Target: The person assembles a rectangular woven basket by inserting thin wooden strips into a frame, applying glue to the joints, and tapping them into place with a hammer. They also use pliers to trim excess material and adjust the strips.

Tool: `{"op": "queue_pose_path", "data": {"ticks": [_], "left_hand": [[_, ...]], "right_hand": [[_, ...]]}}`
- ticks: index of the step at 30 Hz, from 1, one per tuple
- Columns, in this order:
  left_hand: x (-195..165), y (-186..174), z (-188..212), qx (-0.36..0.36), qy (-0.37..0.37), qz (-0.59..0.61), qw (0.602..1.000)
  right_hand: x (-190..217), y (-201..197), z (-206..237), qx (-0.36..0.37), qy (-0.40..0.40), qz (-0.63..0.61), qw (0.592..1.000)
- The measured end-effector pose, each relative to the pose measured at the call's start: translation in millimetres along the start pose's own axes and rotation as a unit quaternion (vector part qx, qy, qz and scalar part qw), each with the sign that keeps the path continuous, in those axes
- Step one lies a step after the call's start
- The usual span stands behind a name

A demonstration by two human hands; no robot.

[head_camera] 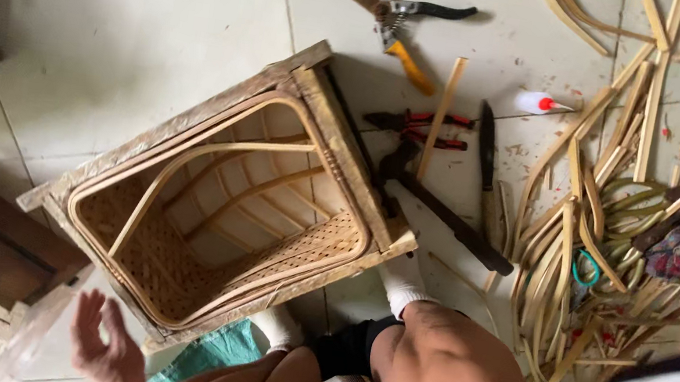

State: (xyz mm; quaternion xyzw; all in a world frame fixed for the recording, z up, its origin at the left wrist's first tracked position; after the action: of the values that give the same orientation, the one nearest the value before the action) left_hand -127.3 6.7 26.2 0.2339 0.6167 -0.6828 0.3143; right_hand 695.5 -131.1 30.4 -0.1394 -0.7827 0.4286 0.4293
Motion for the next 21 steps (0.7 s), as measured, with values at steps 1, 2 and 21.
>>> {"op": "queue_pose_path", "data": {"ticks": [1,2,21], "left_hand": [[-3,7,3,-0.008,-0.006,-0.006,1.000],[-7,14,4,-0.004,0.017,-0.010,1.000],[-64,55,-12,-0.073,-0.027,-0.040,0.996]], "right_hand": [[24,-18,24,0.000,-0.002,-0.060,0.998],[59,-34,52,0.035,-0.014,-0.124,0.992],[484,196,215,0.534,-0.422,-0.366,0.635]]}}
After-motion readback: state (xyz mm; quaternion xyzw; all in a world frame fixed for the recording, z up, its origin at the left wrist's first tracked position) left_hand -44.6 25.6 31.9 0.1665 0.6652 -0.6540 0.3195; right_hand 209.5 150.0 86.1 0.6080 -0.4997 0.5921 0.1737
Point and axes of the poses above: each hand's wrist, its own z-axis away from the middle knuckle, its own y-axis out of the palm, x = y × z, the point moved 1 cm from there along -z, towards the middle knuckle, and after that the axes turned 4 degrees about -y, right-handed, at the moved point
